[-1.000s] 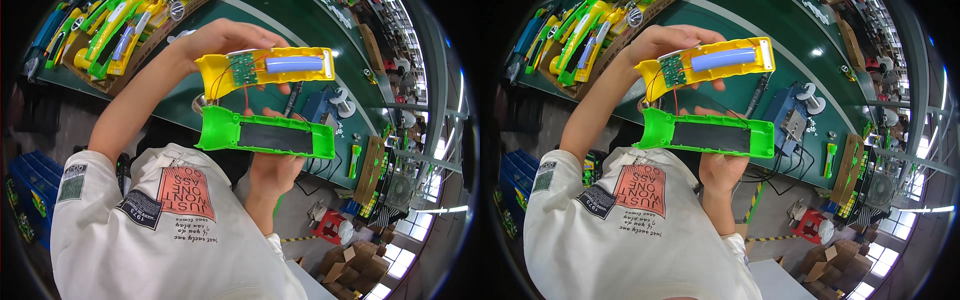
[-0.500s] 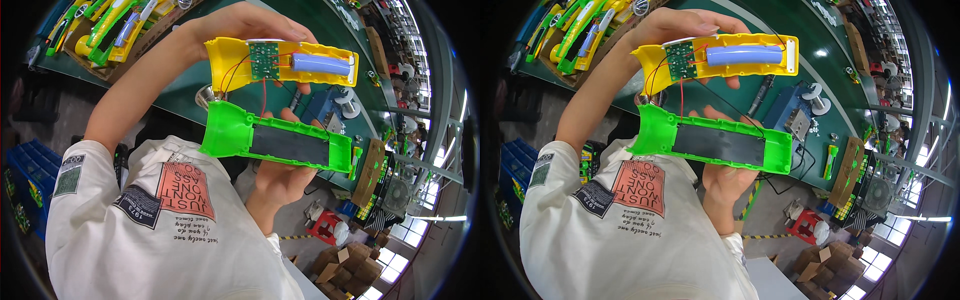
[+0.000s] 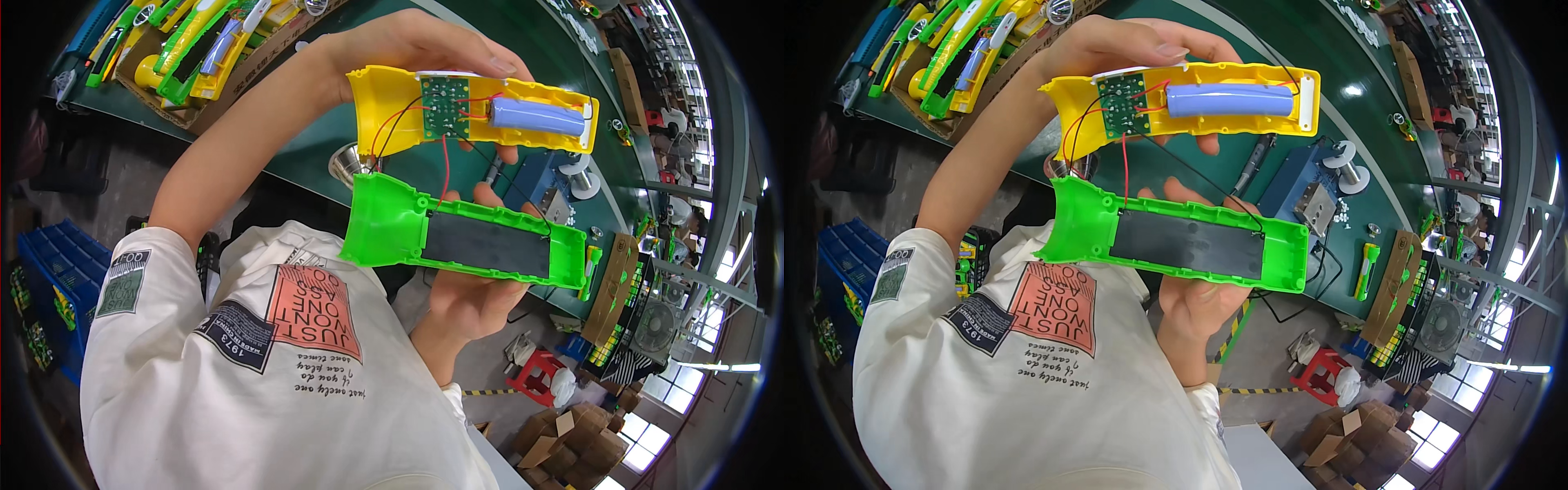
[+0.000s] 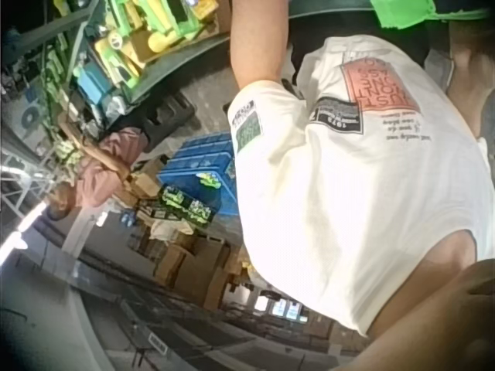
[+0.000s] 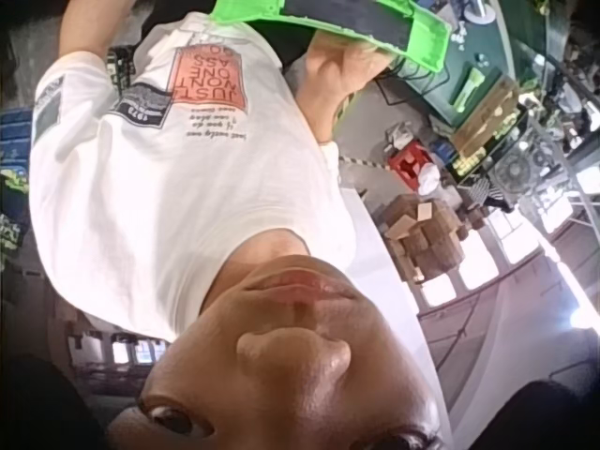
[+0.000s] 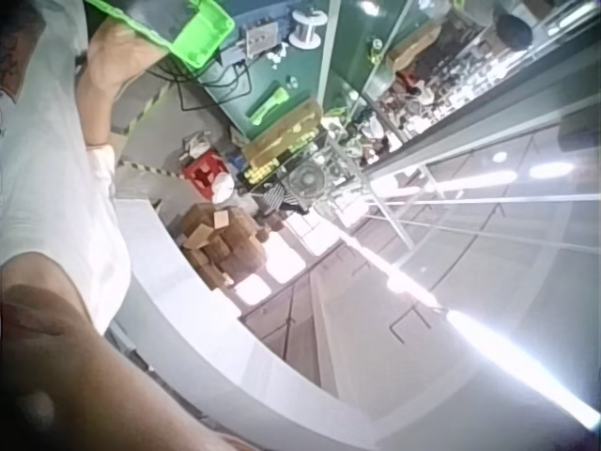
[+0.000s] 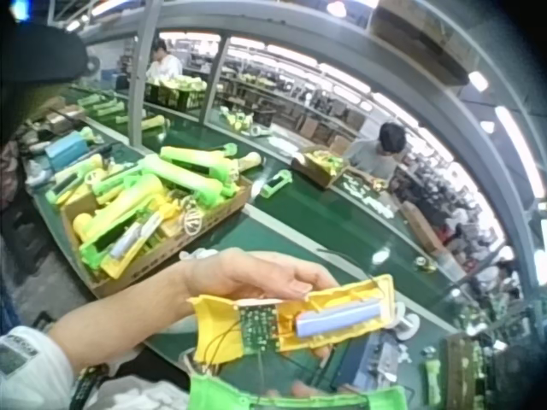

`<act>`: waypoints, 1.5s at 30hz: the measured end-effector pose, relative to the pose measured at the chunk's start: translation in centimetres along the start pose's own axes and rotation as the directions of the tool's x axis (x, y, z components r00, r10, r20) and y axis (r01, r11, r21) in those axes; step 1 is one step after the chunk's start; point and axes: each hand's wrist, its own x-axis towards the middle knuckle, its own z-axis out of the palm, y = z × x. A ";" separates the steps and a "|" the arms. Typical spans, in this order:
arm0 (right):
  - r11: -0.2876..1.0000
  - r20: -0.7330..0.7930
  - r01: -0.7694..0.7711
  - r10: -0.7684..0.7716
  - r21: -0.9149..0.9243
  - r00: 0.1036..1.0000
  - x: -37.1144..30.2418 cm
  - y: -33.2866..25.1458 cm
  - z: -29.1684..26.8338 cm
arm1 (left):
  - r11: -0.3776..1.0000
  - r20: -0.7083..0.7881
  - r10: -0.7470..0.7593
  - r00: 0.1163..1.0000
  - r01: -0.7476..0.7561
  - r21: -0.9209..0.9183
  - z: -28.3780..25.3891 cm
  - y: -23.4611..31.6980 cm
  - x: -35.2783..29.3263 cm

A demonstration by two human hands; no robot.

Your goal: The person assembles flashlights on a workbench by joining the plastic body halves together, attaching switch covers, and securing the reflector heads.

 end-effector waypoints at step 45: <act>0.999 0.085 0.003 0.000 -0.038 0.996 0.0 2.6 -1.1 | 0.849 0.218 -0.083 0.972 0.184 -0.496 -1.6 -2.3 -3.2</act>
